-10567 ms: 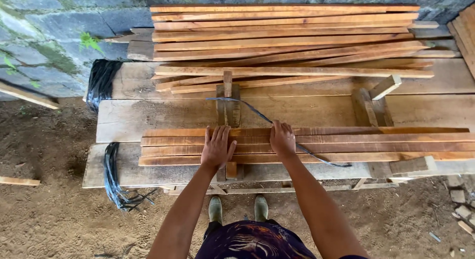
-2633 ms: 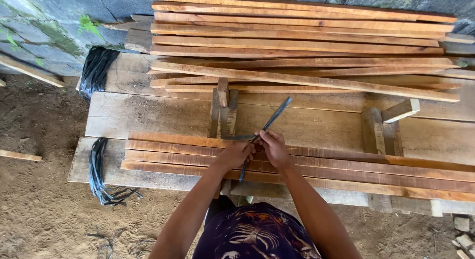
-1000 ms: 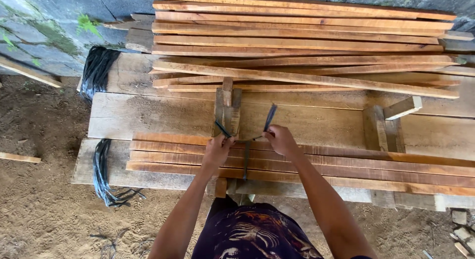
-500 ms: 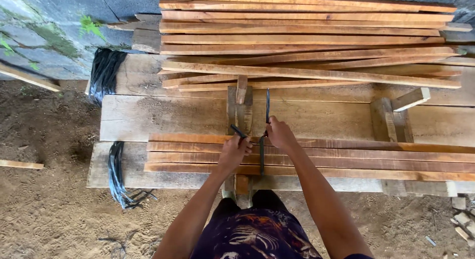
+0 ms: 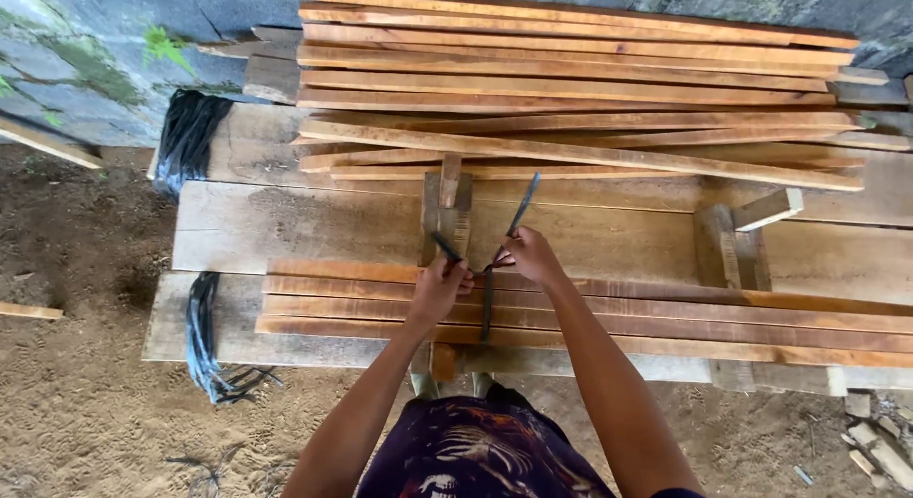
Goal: Bundling multiple wooden planks together using plastic straps and a hand tool.
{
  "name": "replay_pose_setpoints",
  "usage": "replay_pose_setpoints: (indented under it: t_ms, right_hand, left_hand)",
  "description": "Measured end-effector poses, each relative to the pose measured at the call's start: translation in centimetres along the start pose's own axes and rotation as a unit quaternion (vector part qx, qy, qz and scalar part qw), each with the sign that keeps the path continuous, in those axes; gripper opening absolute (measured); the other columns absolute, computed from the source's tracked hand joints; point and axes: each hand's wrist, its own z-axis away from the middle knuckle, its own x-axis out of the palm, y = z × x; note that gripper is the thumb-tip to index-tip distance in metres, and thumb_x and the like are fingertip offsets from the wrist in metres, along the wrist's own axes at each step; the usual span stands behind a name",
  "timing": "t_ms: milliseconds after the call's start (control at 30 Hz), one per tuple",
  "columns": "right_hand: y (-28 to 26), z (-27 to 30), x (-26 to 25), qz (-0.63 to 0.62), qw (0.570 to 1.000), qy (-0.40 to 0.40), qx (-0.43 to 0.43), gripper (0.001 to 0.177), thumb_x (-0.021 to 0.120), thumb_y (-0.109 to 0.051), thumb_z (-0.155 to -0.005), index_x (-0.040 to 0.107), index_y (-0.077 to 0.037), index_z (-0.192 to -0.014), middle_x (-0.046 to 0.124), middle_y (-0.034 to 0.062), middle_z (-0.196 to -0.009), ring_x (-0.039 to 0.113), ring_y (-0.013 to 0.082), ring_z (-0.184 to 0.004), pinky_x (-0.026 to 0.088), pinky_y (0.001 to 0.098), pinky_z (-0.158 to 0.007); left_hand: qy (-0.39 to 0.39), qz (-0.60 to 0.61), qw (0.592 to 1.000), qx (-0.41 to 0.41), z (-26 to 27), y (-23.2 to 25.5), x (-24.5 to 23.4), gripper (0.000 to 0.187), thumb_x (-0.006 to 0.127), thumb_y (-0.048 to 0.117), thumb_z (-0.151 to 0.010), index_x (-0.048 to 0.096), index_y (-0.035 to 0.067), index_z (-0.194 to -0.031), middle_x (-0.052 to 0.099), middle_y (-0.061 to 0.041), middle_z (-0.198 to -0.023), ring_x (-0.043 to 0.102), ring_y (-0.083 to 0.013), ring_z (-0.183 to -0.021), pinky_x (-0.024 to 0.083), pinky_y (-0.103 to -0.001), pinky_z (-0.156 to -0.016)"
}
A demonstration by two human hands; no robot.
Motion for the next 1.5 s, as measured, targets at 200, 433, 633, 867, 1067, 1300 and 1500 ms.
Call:
replay_pose_setpoints:
  t_ms: [200,433,633,867,1067,1300,1500]
  right_hand:
    - [-0.7,1.7,-0.4,-0.214,0.977,-0.01,-0.021,0.024,0.066,-0.022,-0.103,0.06,0.001,-0.108,0.072,0.018,-0.086,0.073,0.0229,-0.077,0.057,0.031,-0.07]
    - [-2.3,0.3,2.1,-0.378,0.925,0.017,0.041,0.026,0.061,-0.033,-0.106,0.064,-0.008,-0.104,0.065,0.0112,-0.085,0.067,0.0214,-0.075,0.054,0.0319,-0.063]
    - [-1.4,-5.2,4.7,-0.445,0.876,0.113,0.149,0.025,0.062,-0.028,-0.096,0.057,-0.01,-0.08,0.032,-0.0053,-0.067,0.034,0.0101,-0.053,0.03,0.0262,-0.047]
    - [4.9,-12.0,7.6,-0.4,0.827,0.287,0.27,0.07,0.068,-0.046,-0.093,0.039,-0.001,-0.137,0.048,0.0165,-0.106,0.055,0.0227,-0.071,0.048,0.04,-0.057]
    - [6.8,-13.7,9.0,-0.208,0.929,0.203,0.228,0.047,0.06,-0.043,-0.102,0.058,0.004,-0.102,0.051,0.0086,-0.07,0.051,0.0183,-0.055,0.041,0.0421,-0.051]
    - [5.2,-13.0,11.3,-0.155,0.934,0.212,0.244,0.06,0.073,-0.046,-0.089,0.068,0.006,-0.119,0.069,0.0245,-0.107,0.073,0.0449,-0.096,0.054,0.058,-0.065]
    - [10.6,-16.2,12.5,-0.15,0.918,0.208,0.302,0.06,0.074,-0.035,-0.09,0.062,0.012,-0.125,0.064,0.0312,-0.119,0.068,0.0491,-0.109,0.055,0.0608,-0.075]
  left_hand:
    - [-0.032,0.088,0.995,0.021,0.2,0.4,0.6,0.026,0.063,0.023,-0.106,0.064,-0.003,-0.111,0.076,-0.022,-0.101,0.078,-0.0285,-0.085,0.069,-0.043,-0.073]
    - [-0.014,0.143,0.989,0.038,0.0,1.4,0.6,0.03,0.051,0.028,-0.112,0.066,0.002,-0.112,0.071,-0.015,-0.102,0.069,-0.0226,-0.1,0.057,-0.046,-0.096]
    - [-0.09,0.235,0.967,0.031,-0.4,0.8,2.4,0.032,0.038,0.031,-0.116,0.056,0.008,-0.102,0.054,-0.004,-0.085,0.056,-0.017,-0.082,0.049,-0.037,-0.087]
    - [-0.133,0.183,0.974,0.023,0.4,-0.5,2.0,0.033,0.035,0.026,-0.117,0.051,0.011,-0.092,0.038,0.004,-0.073,0.035,-0.0094,-0.065,0.039,-0.029,-0.067]
    - [-0.103,0.195,0.974,0.044,1.0,-0.8,2.7,0.028,0.044,0.025,-0.115,0.061,0.01,-0.099,0.048,0.006,-0.082,0.046,-0.008,-0.083,0.043,-0.027,-0.084]
    - [-0.095,0.242,0.964,-0.055,1.5,-1.5,2.3,0.027,0.042,0.031,-0.114,0.059,0.015,-0.1,0.045,0.003,-0.082,0.04,-0.0068,-0.07,0.038,-0.025,-0.067]
    - [-0.087,0.258,0.961,-0.054,1.3,-0.6,2.0,0.032,0.042,0.03,-0.114,0.055,0.013,-0.091,0.051,0.0,-0.076,0.043,-0.0088,-0.069,0.036,-0.024,-0.067]
